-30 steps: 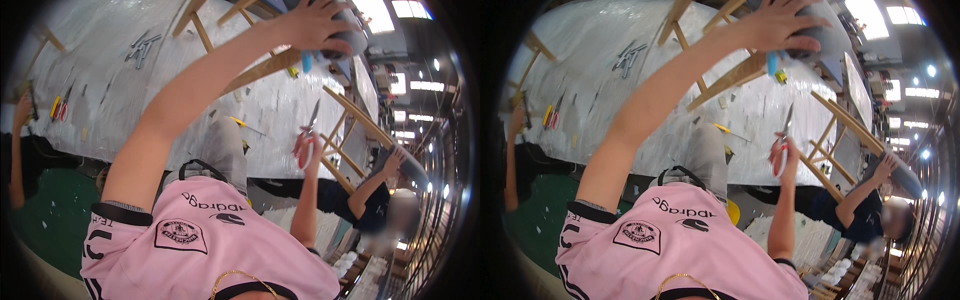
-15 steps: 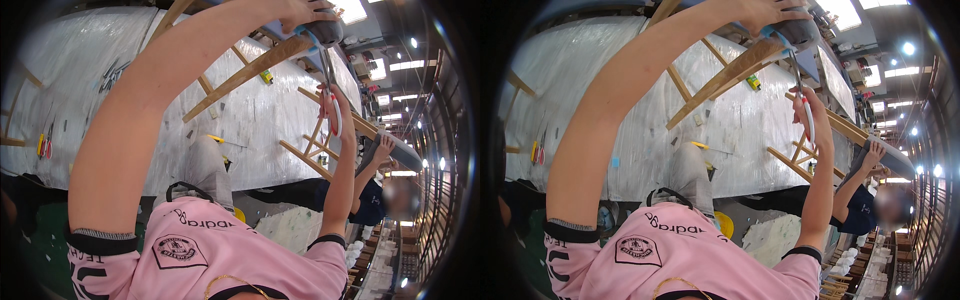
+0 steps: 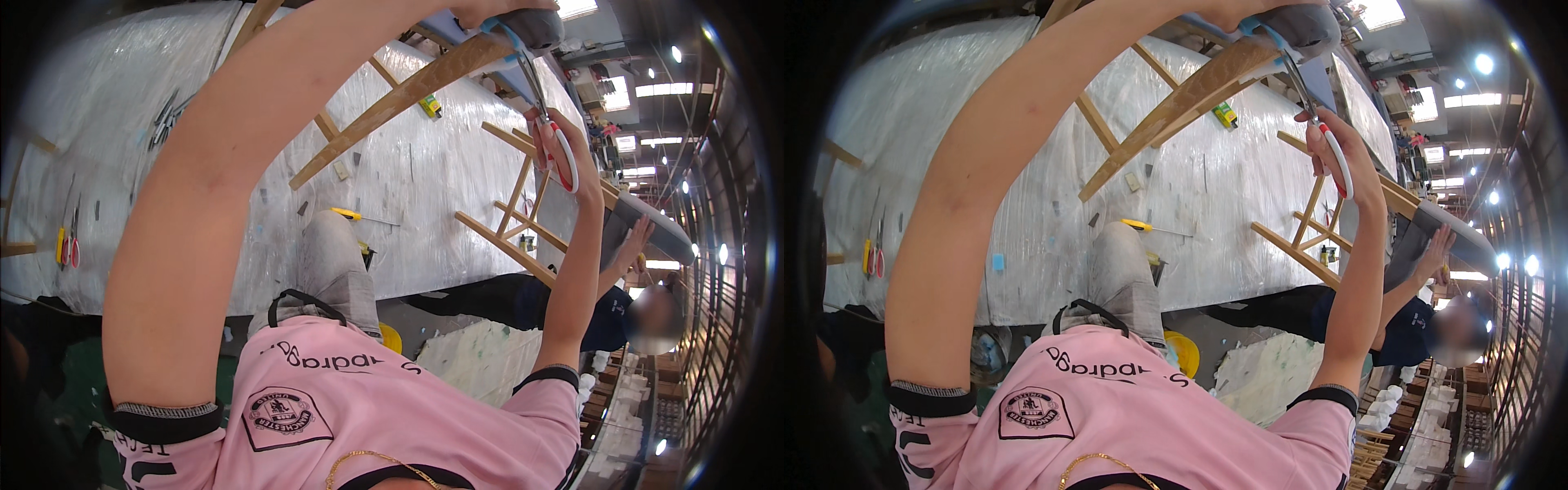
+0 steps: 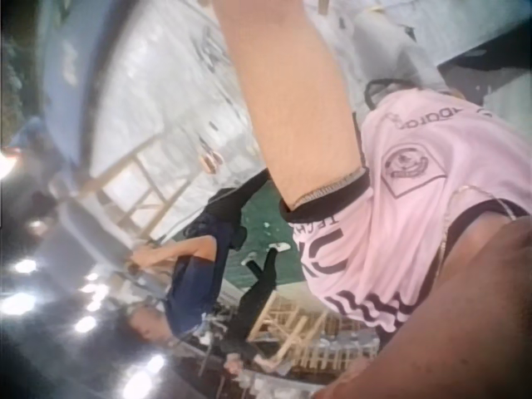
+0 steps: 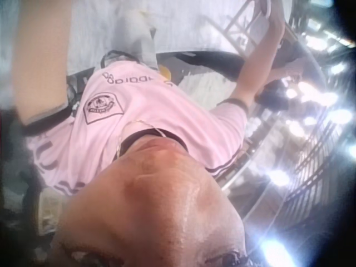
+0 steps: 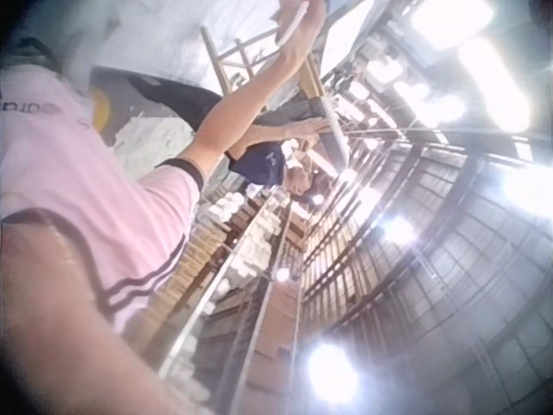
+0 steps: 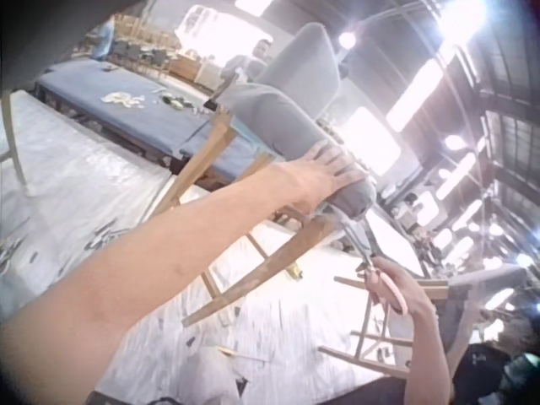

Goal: The person upholsters a wooden chair by stretching gray fabric over the seat and backrest, securing it with a staple gun, and trimming excess fabric with scissors. They repeatedly adjust the fabric and staple it to the underside of the chair frame.

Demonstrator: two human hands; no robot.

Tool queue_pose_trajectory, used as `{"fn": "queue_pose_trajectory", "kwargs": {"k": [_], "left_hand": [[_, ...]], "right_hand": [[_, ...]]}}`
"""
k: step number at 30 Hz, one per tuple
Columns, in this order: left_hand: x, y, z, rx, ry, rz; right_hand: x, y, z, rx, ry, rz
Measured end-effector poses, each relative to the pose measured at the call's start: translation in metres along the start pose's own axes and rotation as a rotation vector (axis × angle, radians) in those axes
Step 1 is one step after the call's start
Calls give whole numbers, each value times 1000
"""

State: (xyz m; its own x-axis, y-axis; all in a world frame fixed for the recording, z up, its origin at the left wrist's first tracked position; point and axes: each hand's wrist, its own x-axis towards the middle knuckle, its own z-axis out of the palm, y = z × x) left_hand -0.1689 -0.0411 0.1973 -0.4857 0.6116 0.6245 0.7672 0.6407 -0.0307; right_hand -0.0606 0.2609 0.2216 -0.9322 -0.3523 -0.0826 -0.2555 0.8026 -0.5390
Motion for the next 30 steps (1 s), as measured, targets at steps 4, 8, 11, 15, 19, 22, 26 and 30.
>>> {"fn": "queue_pose_trajectory", "kwargs": {"k": [4,8,11,15,19,22,26,30], "left_hand": [[2,2,-1,57,-20,-33],[1,8,-9,45,-84,-51],[0,4,-5,15,-46,-44],[-1,6,-7,30,-64,-47],[-2,6,-6,8,-42,-29],[-3,5,-8,-5,-52,-26],[-3,5,-9,-20,-49,-22],[-2,4,-4,-25,-35,-30]], "right_hand": [[3,0,-2,48,-15,-14],[1,8,-6,80,-46,-45],[6,4,-7,55,-56,-56],[10,-2,-8,52,-55,-35],[9,0,-9,51,-66,-41],[9,1,-9,61,-60,-37],[12,-6,-12,40,-57,-39],[17,-7,-17,43,-79,-44]]}}
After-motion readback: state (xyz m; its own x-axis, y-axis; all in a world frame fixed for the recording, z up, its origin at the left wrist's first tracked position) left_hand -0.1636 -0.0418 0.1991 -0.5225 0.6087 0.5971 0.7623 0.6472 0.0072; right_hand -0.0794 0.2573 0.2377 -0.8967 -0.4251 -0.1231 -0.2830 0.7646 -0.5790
